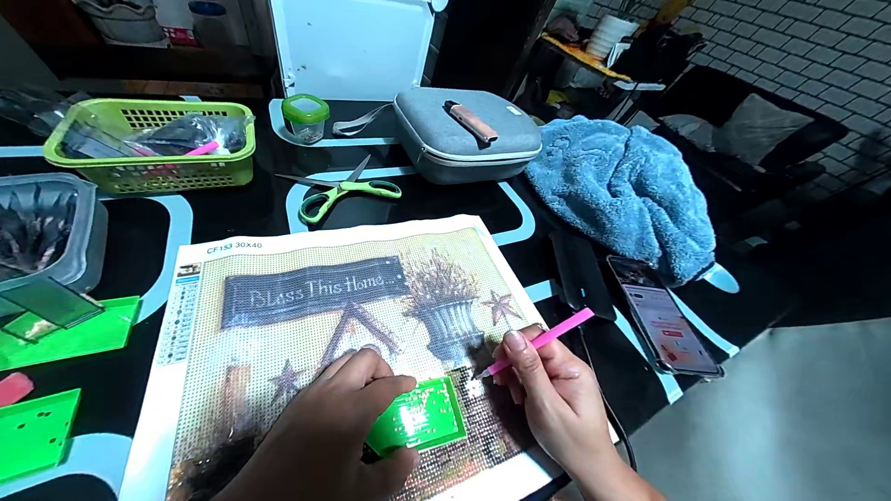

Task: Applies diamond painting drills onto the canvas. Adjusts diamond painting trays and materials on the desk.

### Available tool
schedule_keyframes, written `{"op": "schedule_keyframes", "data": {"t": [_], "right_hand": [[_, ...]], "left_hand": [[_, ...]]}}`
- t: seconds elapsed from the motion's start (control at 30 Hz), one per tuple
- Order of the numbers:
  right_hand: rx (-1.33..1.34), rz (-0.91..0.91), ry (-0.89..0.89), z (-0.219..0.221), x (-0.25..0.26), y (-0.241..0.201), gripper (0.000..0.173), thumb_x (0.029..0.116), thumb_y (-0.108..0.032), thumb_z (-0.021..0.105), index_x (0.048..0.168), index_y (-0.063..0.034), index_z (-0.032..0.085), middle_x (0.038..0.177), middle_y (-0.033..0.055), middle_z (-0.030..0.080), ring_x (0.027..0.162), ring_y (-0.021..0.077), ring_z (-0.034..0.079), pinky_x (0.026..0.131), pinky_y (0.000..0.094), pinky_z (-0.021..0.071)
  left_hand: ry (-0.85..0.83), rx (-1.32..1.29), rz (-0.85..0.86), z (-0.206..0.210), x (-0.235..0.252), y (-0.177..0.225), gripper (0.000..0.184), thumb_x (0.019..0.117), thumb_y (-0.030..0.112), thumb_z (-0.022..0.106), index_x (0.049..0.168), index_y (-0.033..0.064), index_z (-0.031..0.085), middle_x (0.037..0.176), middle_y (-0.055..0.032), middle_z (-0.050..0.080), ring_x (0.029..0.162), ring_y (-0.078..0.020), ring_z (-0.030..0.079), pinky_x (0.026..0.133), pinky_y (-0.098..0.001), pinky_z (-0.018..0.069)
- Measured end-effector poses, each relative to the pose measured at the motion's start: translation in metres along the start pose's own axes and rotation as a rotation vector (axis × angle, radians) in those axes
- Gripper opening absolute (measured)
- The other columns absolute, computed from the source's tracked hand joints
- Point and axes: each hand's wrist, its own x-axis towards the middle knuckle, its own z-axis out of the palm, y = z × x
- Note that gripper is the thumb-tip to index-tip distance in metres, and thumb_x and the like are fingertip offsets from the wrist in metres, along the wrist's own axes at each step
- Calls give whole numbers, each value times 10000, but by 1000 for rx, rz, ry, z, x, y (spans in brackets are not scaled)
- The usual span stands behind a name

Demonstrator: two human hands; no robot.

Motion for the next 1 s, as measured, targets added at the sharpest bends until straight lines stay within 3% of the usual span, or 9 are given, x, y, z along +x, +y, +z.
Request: {"op": "schedule_keyframes", "data": {"t": [0.43,0.67,0.87,1.0], "right_hand": [[-157,-104,-48,1,-1,2,315,1096,-273,489,899,-86,649,728,-63,642,628,-61,580,564,97,479],[-328,-185,-93,-3,0,0,383,1099,-329,474,886,-72,660,742,-24,647,681,-29,605,620,132,505],[-10,-144,-129,10,5,-17,311,1102,-252,483,923,-67,657,782,-47,662,708,-45,618,652,120,529],[-9,-146,-178,26,5,-14,327,1099,-245,493,913,-35,660,757,-6,653,693,-8,624,634,151,531]], "left_hand": [[5,9,4,0,0,0,483,810,478,714,1186,178,757,986,-17,677,862,-135,651,707,-266,552],[11,4,16,0,-1,-1,488,817,492,708,1189,179,753,1001,-28,684,871,-157,660,715,-295,563],[32,11,25,2,-1,-2,491,817,504,700,1180,177,755,982,-32,682,848,-159,662,691,-291,563],[35,-3,20,3,-1,-2,487,818,504,701,1176,178,754,969,-25,672,833,-148,652,678,-291,553]]}}
